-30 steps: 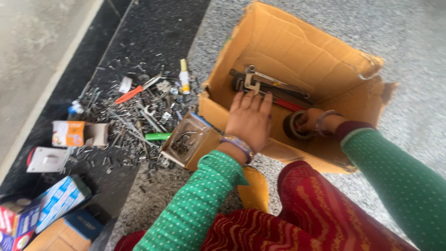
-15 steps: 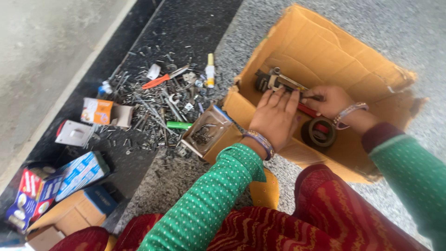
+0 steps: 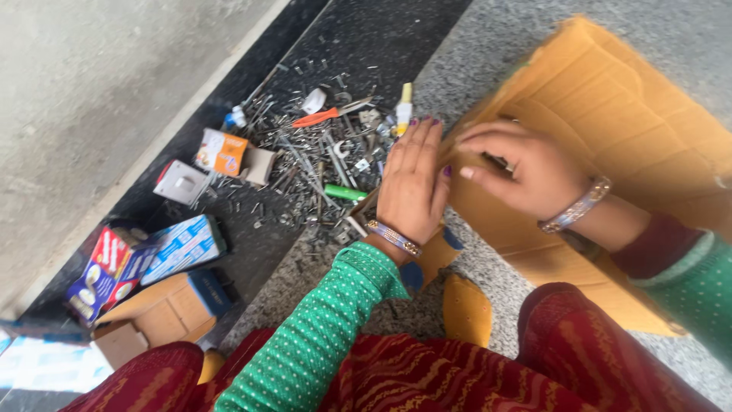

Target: The person sits on the floor and sorts a mixed pile of hardware, including wrenches, pliers, screws, and small boxes. They place larger tools into a cardboard box and transfer smaller fasteners into a smaller box, arranging items by type.

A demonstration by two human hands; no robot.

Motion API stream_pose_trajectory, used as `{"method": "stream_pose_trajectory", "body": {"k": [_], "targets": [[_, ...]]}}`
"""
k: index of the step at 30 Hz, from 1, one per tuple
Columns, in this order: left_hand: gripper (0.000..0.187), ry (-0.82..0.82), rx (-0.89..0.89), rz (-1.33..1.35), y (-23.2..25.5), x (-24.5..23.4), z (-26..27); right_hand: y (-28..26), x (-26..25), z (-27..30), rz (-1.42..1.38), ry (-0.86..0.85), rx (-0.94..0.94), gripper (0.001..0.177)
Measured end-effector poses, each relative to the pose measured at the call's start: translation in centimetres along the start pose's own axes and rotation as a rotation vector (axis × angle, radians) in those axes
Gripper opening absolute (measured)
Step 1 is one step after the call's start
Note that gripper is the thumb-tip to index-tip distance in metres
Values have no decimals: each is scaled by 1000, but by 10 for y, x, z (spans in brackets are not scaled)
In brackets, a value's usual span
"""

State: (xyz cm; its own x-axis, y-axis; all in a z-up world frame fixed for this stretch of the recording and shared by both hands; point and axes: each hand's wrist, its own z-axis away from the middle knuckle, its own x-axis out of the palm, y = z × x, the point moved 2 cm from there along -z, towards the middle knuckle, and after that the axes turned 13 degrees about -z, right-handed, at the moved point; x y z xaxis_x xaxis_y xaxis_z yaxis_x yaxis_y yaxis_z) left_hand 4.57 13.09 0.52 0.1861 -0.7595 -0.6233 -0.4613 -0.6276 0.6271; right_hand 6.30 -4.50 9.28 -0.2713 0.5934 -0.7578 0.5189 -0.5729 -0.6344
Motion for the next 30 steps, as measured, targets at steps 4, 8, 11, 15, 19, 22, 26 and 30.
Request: {"method": "stream_pose_trajectory", "body": {"k": [4, 8, 11, 15, 19, 22, 26, 30], "targets": [[64, 4, -52, -53, -42, -3, 19, -3, 38, -24, 19, -96, -69, 32], [66, -45, -211, -158, -100, 1, 50, 3, 74, -38, 77, -224, -49, 31], [62, -133, -312, -350, -139, 10, 69, 13, 89, -44, 59, -277, -31, 33], [58, -267, -462, -360, -181, 9, 97, 28, 110, -52, 60, -384, 118, 34], [56, -312, -548, -390, -204, 11, 116, 44, 136, -51, 132, -529, 244, 39], [54, -300, -434, -432, -208, 24, 121, 53, 155, -42, 149, -569, 203, 44], [56, -379, -164, -518, -200, 55, 115, 58, 181, -32, 211, -645, 15, 53], [50, -419, -70, -540, -197, 72, 108, 61, 184, -19, 191, -664, -17, 54]]}}
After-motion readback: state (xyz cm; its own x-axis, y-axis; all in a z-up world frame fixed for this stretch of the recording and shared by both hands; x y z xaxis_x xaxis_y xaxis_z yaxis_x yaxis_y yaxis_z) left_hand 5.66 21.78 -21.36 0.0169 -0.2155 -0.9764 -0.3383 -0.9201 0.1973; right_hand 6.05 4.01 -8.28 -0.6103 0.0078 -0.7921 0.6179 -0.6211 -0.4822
